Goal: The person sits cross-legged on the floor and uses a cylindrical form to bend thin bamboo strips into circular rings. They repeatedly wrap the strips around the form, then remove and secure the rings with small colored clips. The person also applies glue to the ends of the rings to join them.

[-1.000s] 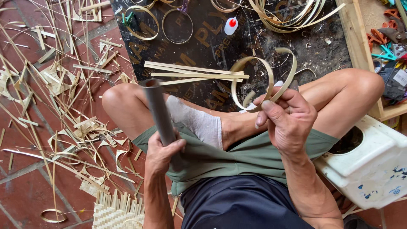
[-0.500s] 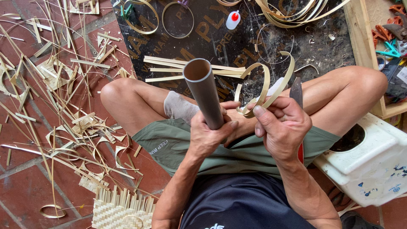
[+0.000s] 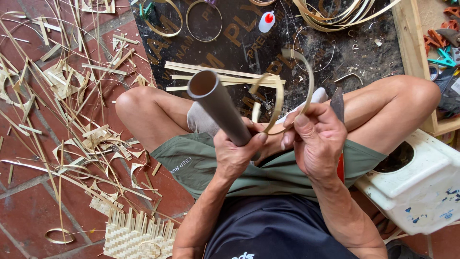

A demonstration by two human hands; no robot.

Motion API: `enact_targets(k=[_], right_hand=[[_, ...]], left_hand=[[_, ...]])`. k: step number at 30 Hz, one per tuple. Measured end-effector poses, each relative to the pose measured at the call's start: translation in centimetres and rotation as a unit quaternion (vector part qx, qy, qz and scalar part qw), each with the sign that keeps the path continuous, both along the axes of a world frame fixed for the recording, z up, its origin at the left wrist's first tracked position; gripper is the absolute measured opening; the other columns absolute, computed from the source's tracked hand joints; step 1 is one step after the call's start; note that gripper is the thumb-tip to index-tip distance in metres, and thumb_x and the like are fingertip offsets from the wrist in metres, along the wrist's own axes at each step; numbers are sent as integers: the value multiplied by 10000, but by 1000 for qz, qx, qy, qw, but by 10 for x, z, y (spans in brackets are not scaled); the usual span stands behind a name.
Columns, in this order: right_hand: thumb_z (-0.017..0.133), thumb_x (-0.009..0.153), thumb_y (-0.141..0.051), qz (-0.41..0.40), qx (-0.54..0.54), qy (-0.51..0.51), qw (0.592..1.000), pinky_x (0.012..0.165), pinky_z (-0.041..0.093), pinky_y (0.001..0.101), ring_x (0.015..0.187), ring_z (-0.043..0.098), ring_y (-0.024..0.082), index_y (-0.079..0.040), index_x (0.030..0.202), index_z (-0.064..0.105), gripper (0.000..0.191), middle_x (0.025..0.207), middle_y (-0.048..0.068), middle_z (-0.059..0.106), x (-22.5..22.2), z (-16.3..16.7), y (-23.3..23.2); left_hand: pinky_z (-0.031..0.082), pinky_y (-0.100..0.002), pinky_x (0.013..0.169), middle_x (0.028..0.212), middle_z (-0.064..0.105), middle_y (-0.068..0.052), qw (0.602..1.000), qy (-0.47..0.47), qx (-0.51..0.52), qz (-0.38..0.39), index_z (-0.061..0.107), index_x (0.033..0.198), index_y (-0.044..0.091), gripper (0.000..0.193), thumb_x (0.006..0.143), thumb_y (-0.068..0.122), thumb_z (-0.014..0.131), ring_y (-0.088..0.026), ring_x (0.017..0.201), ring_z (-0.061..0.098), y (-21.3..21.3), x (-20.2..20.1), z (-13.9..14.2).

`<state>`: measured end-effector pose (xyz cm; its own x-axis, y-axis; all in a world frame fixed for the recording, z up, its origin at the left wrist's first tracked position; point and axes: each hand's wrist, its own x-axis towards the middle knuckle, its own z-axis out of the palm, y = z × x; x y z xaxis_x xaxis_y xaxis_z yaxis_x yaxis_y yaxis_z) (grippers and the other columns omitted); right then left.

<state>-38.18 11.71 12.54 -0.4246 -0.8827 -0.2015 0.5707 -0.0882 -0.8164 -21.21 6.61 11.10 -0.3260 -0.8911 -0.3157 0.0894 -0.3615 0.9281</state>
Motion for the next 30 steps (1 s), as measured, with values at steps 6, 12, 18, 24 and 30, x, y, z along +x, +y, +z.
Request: enact_targets(k=[6, 12, 18, 24, 30], right_hand=[[650, 1103, -41, -107, -20, 87, 990, 577, 559, 291, 651, 638, 157, 9, 1204, 615, 118, 936, 132, 682, -46, -16, -33], [625, 1121, -97, -126, -25, 7, 992, 638, 581, 324, 731, 657, 156, -14, 1103, 628, 85, 964, 124, 718, -137, -60, -105], [626, 1096, -100, -138, -60, -25, 988, 641, 610, 331, 736, 688, 168, 0, 1071, 658, 107, 944, 135, 729, -151, -73, -147], [679, 1074, 34, -114, -95, 104, 983, 679, 613, 315, 757, 717, 175, 15, 1148, 654, 80, 995, 168, 751, -133, -57, -131], [666, 1107, 5, -38, -60, 82, 994, 604, 570, 278, 674, 687, 174, 28, 1113, 638, 37, 930, 194, 739, -76, -17, -85]], left_hand=[[577, -255, 821, 1004, 739, -68, 952, -92, -271, 107, 718, 1086, 1, 191, 901, -27, 757, -113, 888, 696, -13, 28, 22], [583, -258, 771, 912, 732, -76, 979, -50, -141, 140, 712, 1036, -13, 156, 893, -38, 769, -130, 823, 703, -19, 64, 27], [604, -279, 699, 877, 739, -85, 987, -7, -49, 150, 674, 1014, -1, 211, 828, -29, 768, -145, 769, 717, -17, 64, 15], [616, -331, 713, 838, 722, -106, 975, -76, -119, 170, 680, 1024, -17, 181, 861, -30, 757, -175, 736, 710, -34, 93, 25], [604, -310, 711, 910, 728, -104, 984, 27, -39, 170, 662, 991, 13, 197, 823, -47, 746, -158, 725, 702, -47, 79, 21]])
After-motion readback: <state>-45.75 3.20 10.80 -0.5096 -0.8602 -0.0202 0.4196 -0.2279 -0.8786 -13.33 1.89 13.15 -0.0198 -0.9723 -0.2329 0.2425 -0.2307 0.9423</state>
